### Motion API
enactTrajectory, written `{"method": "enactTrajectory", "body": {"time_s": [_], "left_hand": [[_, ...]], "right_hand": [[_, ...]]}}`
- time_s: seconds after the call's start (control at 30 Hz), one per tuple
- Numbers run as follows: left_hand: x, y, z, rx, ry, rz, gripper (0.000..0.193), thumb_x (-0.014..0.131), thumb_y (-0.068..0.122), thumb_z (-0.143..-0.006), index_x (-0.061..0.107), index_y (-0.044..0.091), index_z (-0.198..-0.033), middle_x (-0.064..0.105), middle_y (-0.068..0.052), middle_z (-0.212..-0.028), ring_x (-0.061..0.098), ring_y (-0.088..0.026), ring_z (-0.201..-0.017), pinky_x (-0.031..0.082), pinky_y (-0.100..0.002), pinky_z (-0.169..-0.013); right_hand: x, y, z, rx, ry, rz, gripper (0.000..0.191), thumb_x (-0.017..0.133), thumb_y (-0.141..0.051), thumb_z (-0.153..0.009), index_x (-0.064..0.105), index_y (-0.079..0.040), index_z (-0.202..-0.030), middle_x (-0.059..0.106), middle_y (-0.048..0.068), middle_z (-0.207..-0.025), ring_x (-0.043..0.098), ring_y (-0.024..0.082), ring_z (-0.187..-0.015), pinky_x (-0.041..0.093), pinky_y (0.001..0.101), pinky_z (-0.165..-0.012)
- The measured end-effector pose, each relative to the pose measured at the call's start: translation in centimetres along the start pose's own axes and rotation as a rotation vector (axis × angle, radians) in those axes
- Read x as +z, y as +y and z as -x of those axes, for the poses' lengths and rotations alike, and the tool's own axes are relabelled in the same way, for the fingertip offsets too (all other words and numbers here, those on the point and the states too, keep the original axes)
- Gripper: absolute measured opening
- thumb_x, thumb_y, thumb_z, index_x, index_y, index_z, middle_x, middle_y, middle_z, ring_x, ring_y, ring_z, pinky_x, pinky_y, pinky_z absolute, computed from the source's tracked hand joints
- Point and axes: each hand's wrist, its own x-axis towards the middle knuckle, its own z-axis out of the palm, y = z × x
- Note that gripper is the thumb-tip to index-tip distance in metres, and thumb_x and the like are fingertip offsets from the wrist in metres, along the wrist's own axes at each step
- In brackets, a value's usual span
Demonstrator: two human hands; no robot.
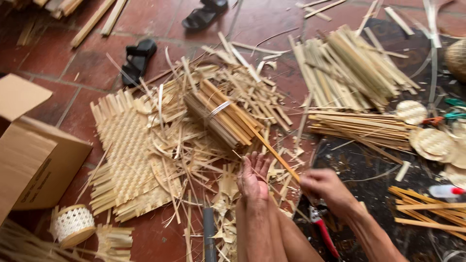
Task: The person sits on the floor and trims the edges of round woven bamboo pieces with scissors, cutting off protruding strips. They then set the trimmed pieces aside and use pliers to trim and shape thin bamboo strips, placing the cut strips on the floor.
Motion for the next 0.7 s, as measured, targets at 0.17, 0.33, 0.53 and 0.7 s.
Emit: {"method": "enactTrajectory", "body": {"time_s": [0.17,0.33,0.53,0.7], "left_hand": [[0.7,-5.4,6.1,-0.162,-0.268,-0.040,0.034,0.064,0.030,-0.092,0.063,0.003,-0.113,0.075,-0.014,-0.097,0.074,-0.030,-0.092,0.063,-0.052,-0.080],[2.3,-12.5,16.4,-0.043,-0.646,-0.208,0.041,0.068,0.026,-0.100,0.066,0.000,-0.131,0.067,-0.007,-0.082,0.064,-0.016,-0.070,0.058,-0.035,-0.064],[2.4,-18.2,28.9,-0.052,-0.827,-0.562,0.031,0.066,0.020,-0.099,0.070,-0.001,-0.122,0.065,-0.003,-0.080,0.062,-0.010,-0.069,0.054,-0.024,-0.060],[0.1,-19.6,31.2,0.349,-1.189,-0.765,0.024,0.072,0.005,-0.100,0.069,-0.008,-0.121,0.064,-0.007,-0.105,0.060,-0.013,-0.092,0.051,-0.023,-0.081]], "right_hand": [[-3.9,8.6,11.4,0.160,0.007,-0.291,0.025,0.072,-0.020,-0.090,0.076,0.004,-0.087,0.060,0.005,-0.063,0.050,0.013,-0.053,0.039,0.0280,-0.050],[-6.7,9.4,19.8,-0.210,0.251,0.262,0.028,0.075,-0.017,-0.086,0.077,-0.002,-0.109,0.074,0.001,-0.090,0.068,0.011,-0.079,0.055,0.0255,-0.071],[-9.1,5.6,26.5,-0.513,0.296,0.119,0.027,0.074,-0.008,-0.090,0.071,0.002,-0.115,0.070,0.005,-0.091,0.064,0.012,-0.083,0.055,0.0291,-0.073],[-11.0,7.7,28.5,-0.705,0.278,0.115,0.025,0.068,-0.008,-0.094,0.065,0.002,-0.117,0.073,0.003,-0.101,0.067,0.011,-0.093,0.057,0.0299,-0.080]]}}
